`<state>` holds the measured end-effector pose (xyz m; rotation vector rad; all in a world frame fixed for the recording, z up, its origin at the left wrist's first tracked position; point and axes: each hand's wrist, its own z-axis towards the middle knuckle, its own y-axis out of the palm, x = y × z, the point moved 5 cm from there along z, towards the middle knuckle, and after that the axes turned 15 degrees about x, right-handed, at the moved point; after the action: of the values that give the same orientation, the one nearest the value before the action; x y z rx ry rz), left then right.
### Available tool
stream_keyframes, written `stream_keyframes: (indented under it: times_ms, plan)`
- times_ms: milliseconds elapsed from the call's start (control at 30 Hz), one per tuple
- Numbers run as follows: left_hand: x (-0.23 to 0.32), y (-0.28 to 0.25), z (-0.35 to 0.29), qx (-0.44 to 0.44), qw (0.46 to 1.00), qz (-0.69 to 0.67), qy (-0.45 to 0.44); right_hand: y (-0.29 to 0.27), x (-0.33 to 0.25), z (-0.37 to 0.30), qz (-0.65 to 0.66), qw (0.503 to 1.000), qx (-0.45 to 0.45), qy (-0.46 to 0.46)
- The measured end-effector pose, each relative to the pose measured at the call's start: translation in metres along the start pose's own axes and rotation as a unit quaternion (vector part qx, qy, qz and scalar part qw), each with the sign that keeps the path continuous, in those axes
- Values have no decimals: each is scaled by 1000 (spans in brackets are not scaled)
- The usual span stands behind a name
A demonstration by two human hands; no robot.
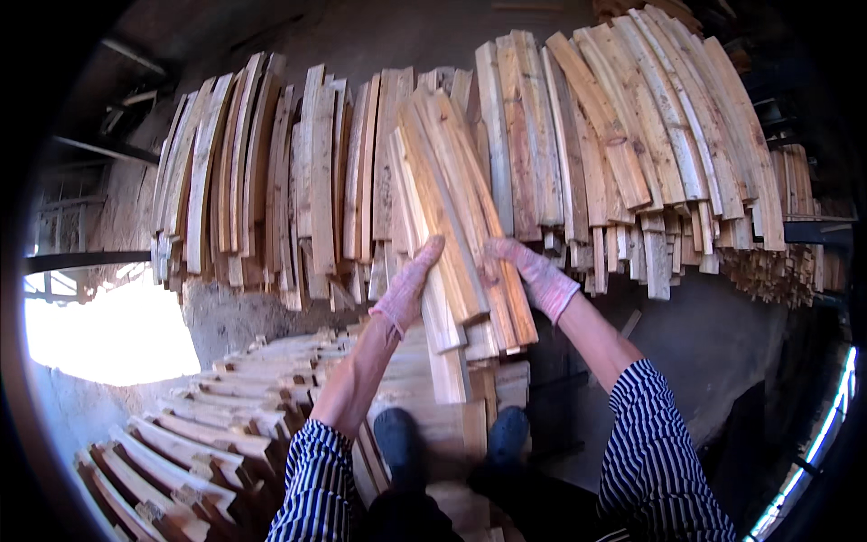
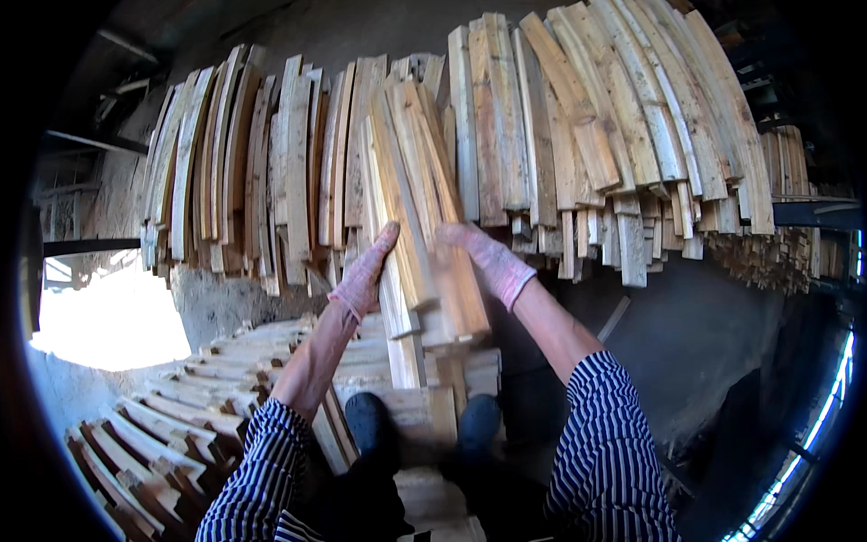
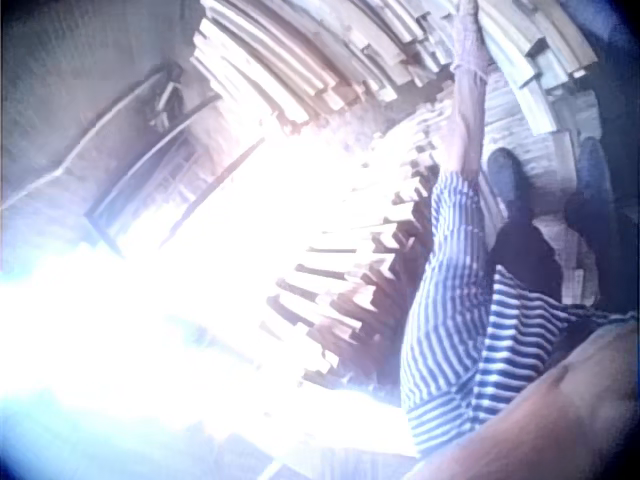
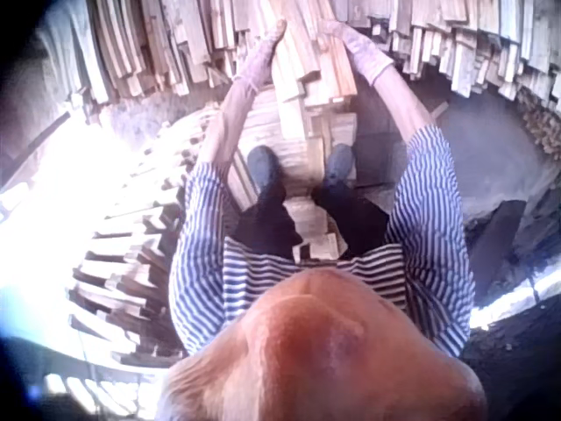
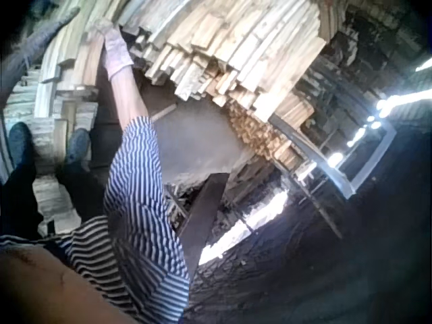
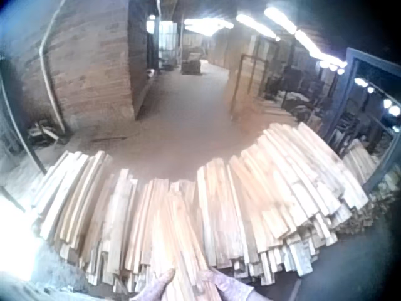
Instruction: The person picks up bundles of wooden planks from a large vertical rack and carries them to a nearby pile. They place the planks onto the stack, adjusting them to align with the existing wood. The person repeats this process, moving multiple bundles from the rack to the floor pile.
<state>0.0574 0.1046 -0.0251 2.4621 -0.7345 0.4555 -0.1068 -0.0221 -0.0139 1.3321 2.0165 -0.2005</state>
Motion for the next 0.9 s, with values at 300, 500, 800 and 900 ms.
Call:
stream_keyframes:
  times_ms: [300, 500, 800, 900]
  plan:
    - [-23, 48, -220, 148, 980, -67, -117, 31, -36, -204, 1, 987, 50, 151]
    - [-67, 62, -415, 234, 939, -106, -230, 68, -50, -385, 9, 950, 13, 312]
    - [-77, 45, -599, 233, 897, -143, -347, 121, -2, -526, -12, 916, 14, 401]
    - [-94, 11, -585, 242, 892, -93, -370, 133, 34, -517, 7, 923, 12, 385]
